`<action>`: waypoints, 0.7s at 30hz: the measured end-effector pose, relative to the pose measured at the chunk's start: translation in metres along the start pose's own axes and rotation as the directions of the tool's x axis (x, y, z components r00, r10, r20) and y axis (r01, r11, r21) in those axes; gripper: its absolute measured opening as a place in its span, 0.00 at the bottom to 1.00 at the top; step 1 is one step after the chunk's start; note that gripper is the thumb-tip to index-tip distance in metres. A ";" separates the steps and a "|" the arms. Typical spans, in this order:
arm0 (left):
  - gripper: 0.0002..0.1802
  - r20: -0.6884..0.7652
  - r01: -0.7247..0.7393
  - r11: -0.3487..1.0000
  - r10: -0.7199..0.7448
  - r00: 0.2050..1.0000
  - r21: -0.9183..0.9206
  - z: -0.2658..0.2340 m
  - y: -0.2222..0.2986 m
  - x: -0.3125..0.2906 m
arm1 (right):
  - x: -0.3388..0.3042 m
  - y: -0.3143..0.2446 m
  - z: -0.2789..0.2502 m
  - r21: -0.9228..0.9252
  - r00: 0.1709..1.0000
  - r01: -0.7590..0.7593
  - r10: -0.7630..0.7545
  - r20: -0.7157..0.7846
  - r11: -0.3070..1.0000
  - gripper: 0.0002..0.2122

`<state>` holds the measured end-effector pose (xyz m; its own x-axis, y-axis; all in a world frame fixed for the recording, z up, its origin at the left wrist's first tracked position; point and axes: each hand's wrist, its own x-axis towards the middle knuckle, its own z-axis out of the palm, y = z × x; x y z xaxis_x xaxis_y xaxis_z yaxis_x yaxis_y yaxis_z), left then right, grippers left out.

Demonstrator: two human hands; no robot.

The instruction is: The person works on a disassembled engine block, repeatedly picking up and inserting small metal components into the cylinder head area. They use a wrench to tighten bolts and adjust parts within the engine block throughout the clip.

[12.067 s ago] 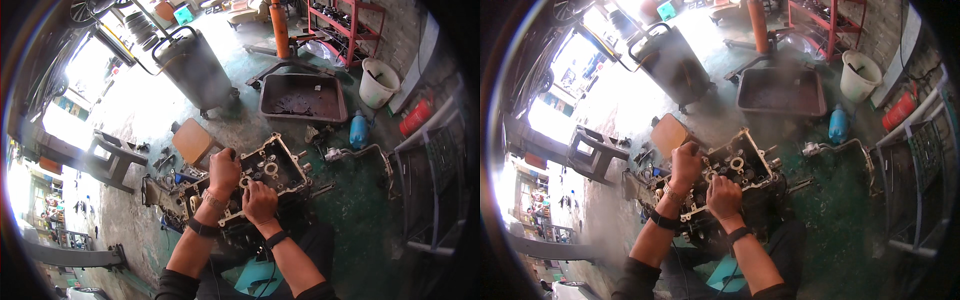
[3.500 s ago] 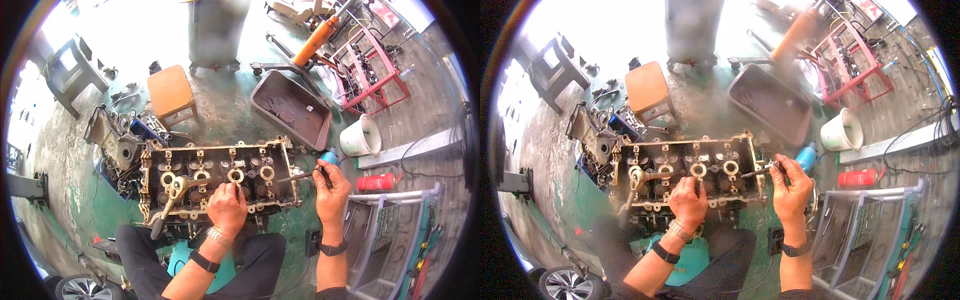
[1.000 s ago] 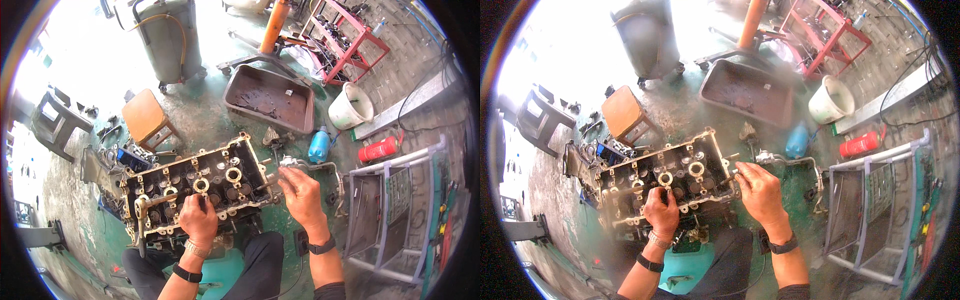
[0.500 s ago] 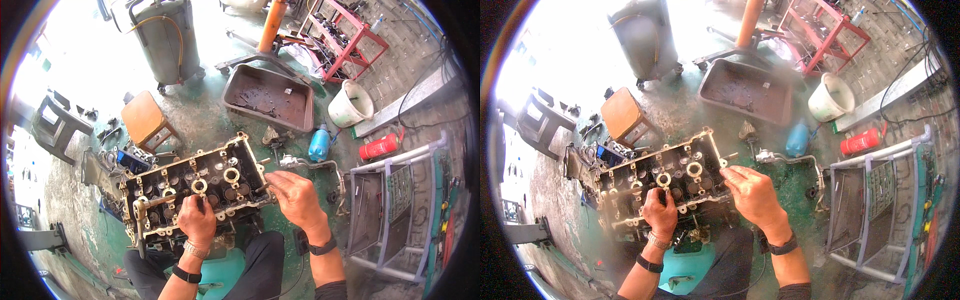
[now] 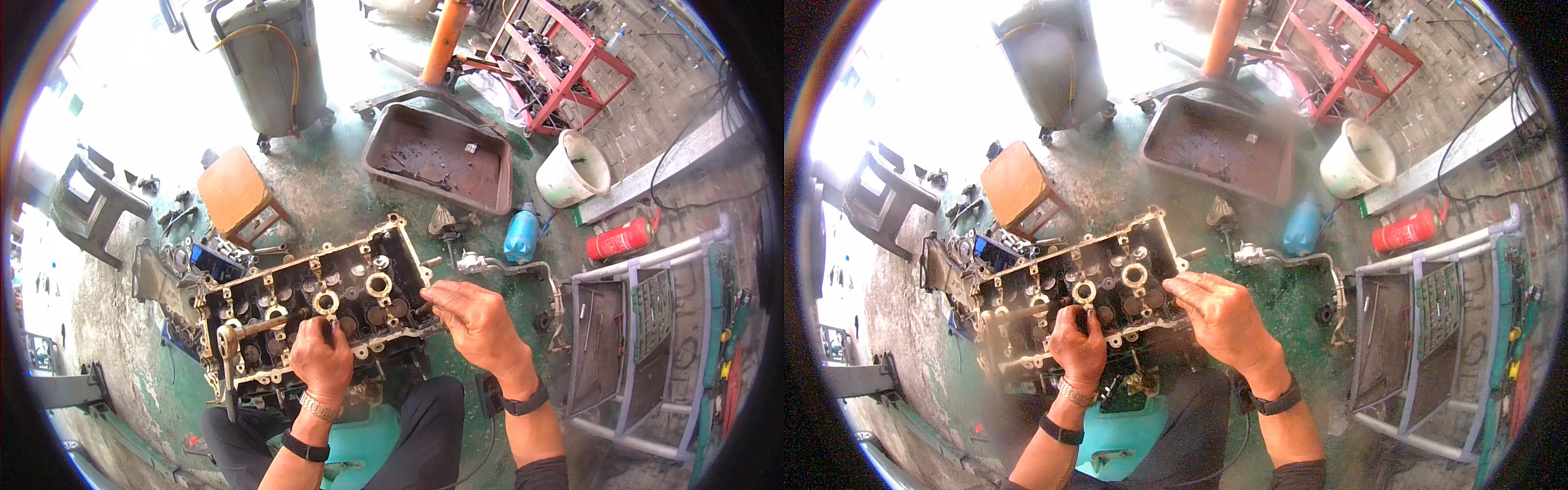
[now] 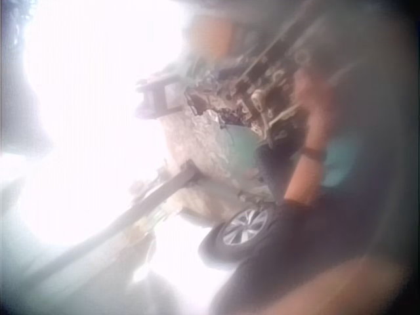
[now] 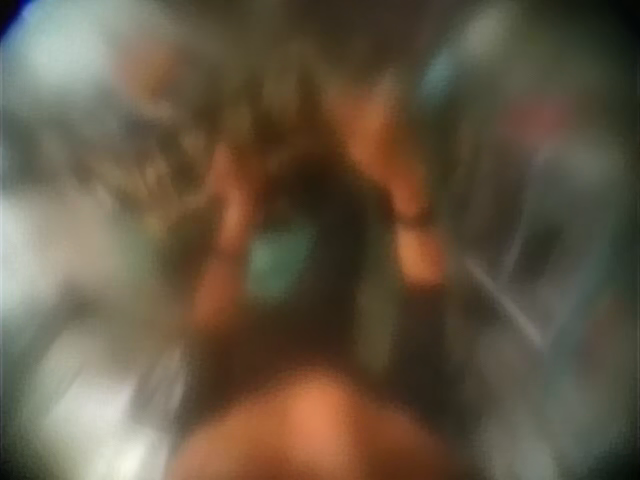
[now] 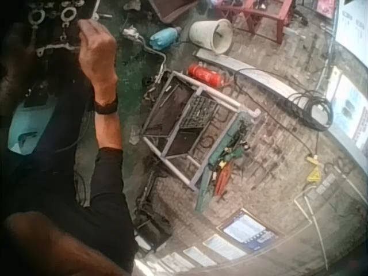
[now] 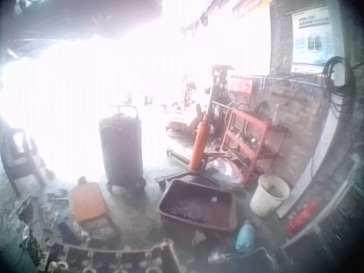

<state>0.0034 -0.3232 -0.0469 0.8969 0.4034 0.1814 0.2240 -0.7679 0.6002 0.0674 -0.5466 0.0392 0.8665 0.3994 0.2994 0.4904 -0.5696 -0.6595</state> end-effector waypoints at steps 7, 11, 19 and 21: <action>0.08 -0.005 -0.009 1.000 0.009 1.000 0.014 0.001 -0.001 -0.001 | 0.003 0.006 -0.002 -0.150 0.989 -0.088 0.068 -0.133 0.985 0.11; 0.08 -0.002 -0.009 1.000 0.009 1.000 0.017 0.000 0.000 0.000 | 0.001 0.006 -0.003 -0.121 0.988 -0.097 0.081 -0.130 0.988 0.11; 0.08 0.000 -0.013 1.000 0.013 1.000 0.006 -0.001 0.002 0.000 | -0.004 0.009 0.004 0.029 0.996 -0.091 0.091 0.000 0.995 0.12; 0.08 -0.003 -0.014 1.000 0.014 1.000 0.007 -0.001 0.001 -0.001 | -0.006 0.010 0.004 0.021 0.996 -0.095 0.095 0.004 0.995 0.13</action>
<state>0.0027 -0.3240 -0.0452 0.8989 0.3939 0.1916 0.2142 -0.7769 0.5921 0.0672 -0.5519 0.0282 0.9086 0.3470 0.2326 0.4041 -0.5894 -0.6995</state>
